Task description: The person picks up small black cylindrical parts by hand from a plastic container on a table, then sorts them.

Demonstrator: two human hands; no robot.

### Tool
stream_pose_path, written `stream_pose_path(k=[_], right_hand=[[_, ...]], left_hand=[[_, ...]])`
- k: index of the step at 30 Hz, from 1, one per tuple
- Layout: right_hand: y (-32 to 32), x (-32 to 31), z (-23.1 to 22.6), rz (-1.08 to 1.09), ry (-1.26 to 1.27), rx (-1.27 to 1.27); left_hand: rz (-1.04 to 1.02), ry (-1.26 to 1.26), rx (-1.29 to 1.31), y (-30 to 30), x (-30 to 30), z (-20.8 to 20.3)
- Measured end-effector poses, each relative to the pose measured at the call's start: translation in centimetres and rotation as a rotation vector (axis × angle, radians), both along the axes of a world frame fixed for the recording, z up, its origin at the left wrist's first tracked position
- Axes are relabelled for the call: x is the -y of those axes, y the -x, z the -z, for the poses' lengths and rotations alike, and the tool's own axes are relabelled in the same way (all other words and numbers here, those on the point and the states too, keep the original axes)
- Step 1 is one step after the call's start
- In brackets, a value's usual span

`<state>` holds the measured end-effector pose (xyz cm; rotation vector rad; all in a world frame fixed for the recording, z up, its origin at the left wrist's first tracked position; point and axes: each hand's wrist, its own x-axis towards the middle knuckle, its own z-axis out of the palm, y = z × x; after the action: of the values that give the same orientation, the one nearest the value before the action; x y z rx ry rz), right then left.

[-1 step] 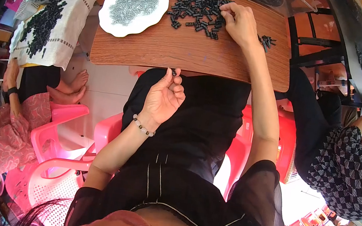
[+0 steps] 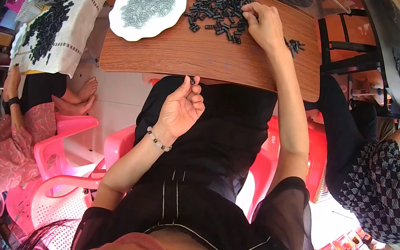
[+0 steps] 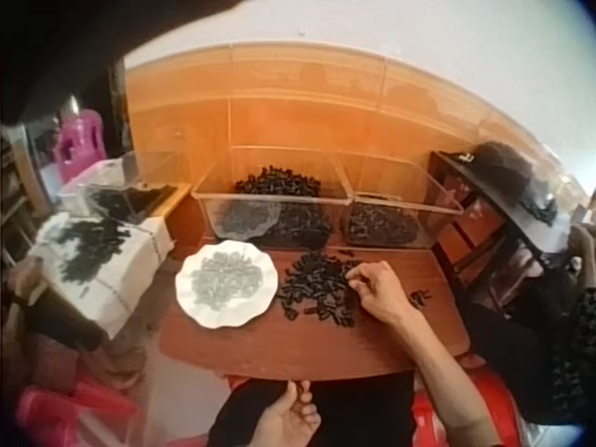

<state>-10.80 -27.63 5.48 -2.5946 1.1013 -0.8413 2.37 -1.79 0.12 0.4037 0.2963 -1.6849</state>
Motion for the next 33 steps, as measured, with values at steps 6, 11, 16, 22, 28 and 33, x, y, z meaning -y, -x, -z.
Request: stream_pose_path(k=[6,11,16,22,28,33], right_hand=[[-1.7,0.6,0.1,-0.078,0.1,-0.067],[-2.5,0.6,0.3,-0.055,0.132,-0.134],[-2.6,0.9,0.6,-0.059,0.136,-0.123],[-2.5,1.8,0.7,-0.119,-0.022,0.116],[-1.6,1.0,0.1,-0.195,-0.216,0.45],[-1.1,-4.0,-1.8,-0.366,-1.035,0.776]], left_hand=[[0.022,-0.007,-0.027,-0.1,0.0,0.0],[0.023,-0.013,-0.044,-0.2,0.2,0.1],[0.032,-0.027,-0.044,-0.2,0.2,0.0],[0.036,-0.026,-0.053,-0.2,0.1,0.2],[0.039,-0.001,-0.002,0.0,0.1,-0.2],[0.006,0.027,0.084,-0.1,-0.2,-0.3]])
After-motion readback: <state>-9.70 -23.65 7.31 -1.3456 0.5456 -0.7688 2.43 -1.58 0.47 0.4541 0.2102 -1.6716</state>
